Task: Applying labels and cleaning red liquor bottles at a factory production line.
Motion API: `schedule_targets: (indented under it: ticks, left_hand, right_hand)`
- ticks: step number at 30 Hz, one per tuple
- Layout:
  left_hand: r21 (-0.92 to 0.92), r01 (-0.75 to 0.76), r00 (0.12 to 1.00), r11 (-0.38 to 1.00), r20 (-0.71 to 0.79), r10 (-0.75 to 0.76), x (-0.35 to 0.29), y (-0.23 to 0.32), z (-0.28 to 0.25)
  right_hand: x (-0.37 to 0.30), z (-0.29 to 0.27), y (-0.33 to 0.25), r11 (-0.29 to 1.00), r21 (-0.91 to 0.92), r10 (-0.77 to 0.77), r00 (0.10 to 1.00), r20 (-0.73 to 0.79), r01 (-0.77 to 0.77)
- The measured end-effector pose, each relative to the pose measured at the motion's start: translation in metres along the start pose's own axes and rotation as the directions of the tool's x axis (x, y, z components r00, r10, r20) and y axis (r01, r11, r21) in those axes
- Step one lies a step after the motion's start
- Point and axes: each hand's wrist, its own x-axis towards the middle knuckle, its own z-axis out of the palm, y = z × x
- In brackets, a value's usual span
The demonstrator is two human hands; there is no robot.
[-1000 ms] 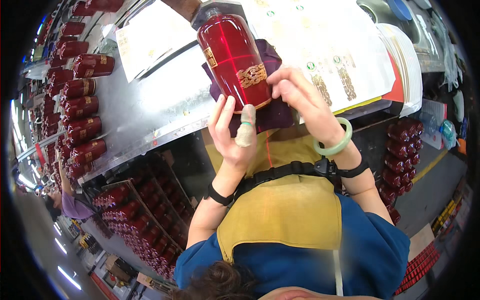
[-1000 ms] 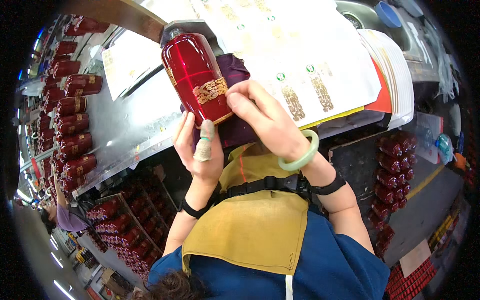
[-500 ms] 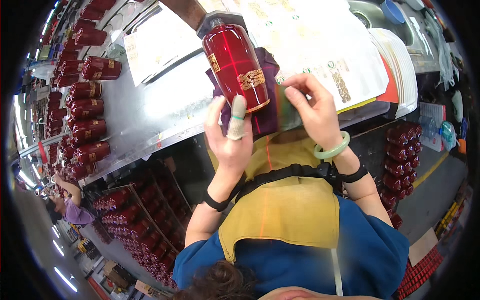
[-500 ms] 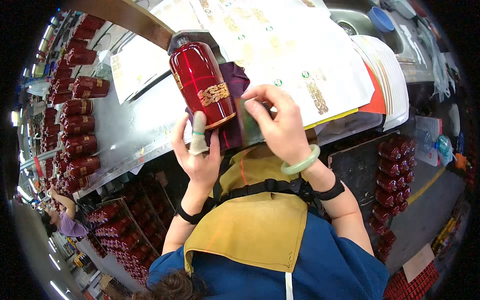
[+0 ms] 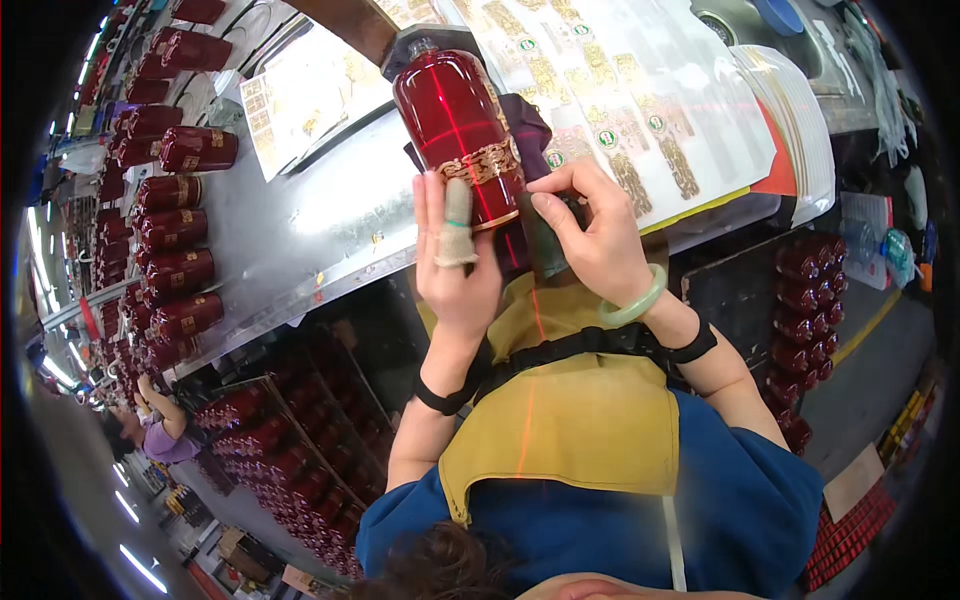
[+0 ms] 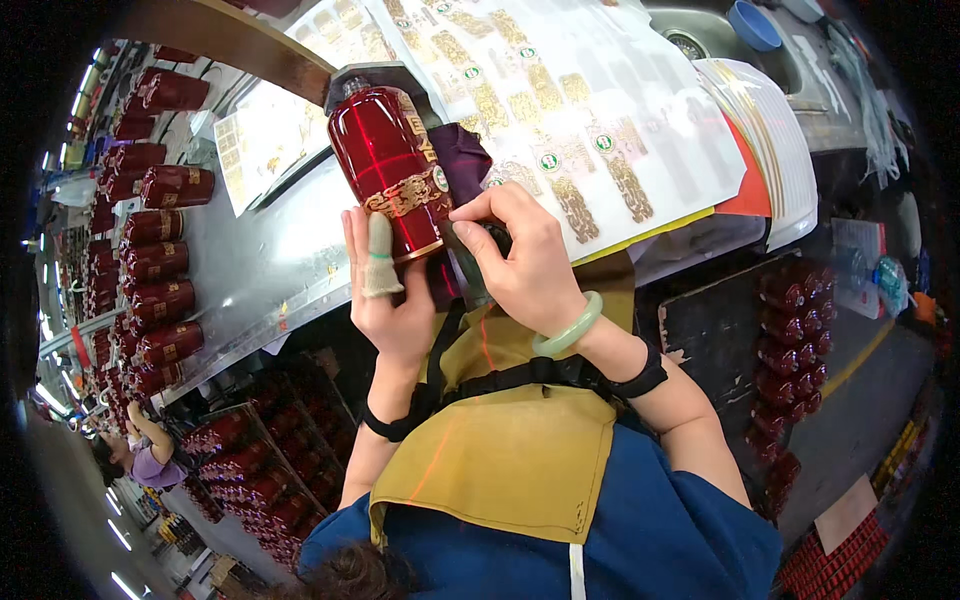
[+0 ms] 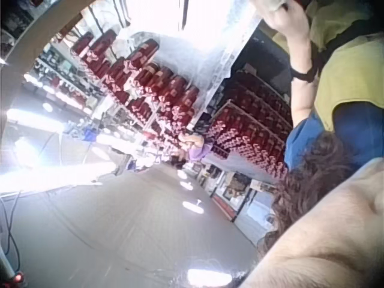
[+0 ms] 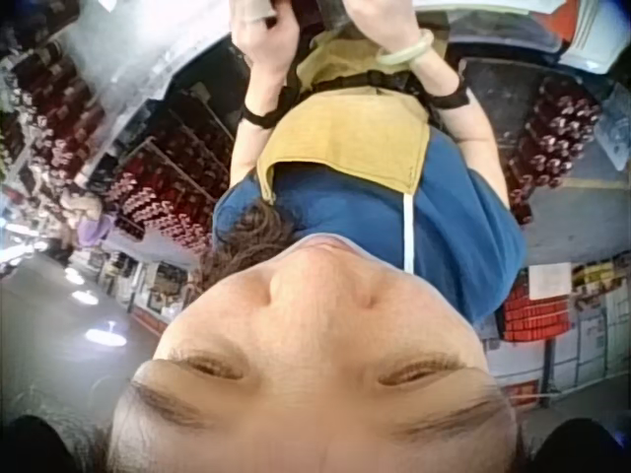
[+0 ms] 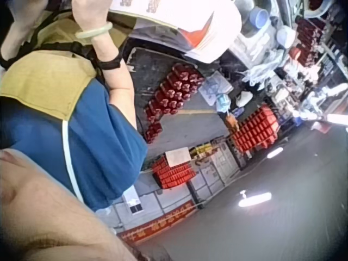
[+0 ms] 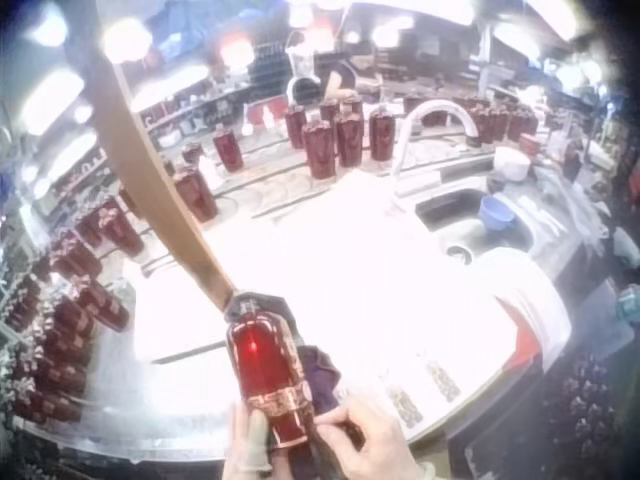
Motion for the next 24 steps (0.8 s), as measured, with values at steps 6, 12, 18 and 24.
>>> schedule_targets:
  ticks: [6,12,18,24]
  left_hand:
    - [0.085,-0.203,0.979,0.975,0.029,0.202,0.011,-0.003,0.010]
    - [0.145,-0.069,0.995,0.987,-0.055,0.078,-0.005,0.002,0.003]
    - [0.123,-0.218,0.976,0.968,0.043,0.214,0.008,-0.003,0.007]
    - [0.193,-0.101,0.994,0.976,-0.017,0.106,0.000,0.007,0.000]
  right_hand:
    - [-0.001,0.003,0.000,0.999,0.033,-0.019,1.000,0.010,0.019]
    - [-0.001,0.001,0.002,1.000,0.018,0.014,1.000,0.005,-0.014]
    - [-0.001,0.005,0.003,0.997,0.077,0.004,1.000,-0.008,-0.004]
    - [0.001,0.004,0.001,0.999,0.039,-0.018,1.000,0.003,0.018]
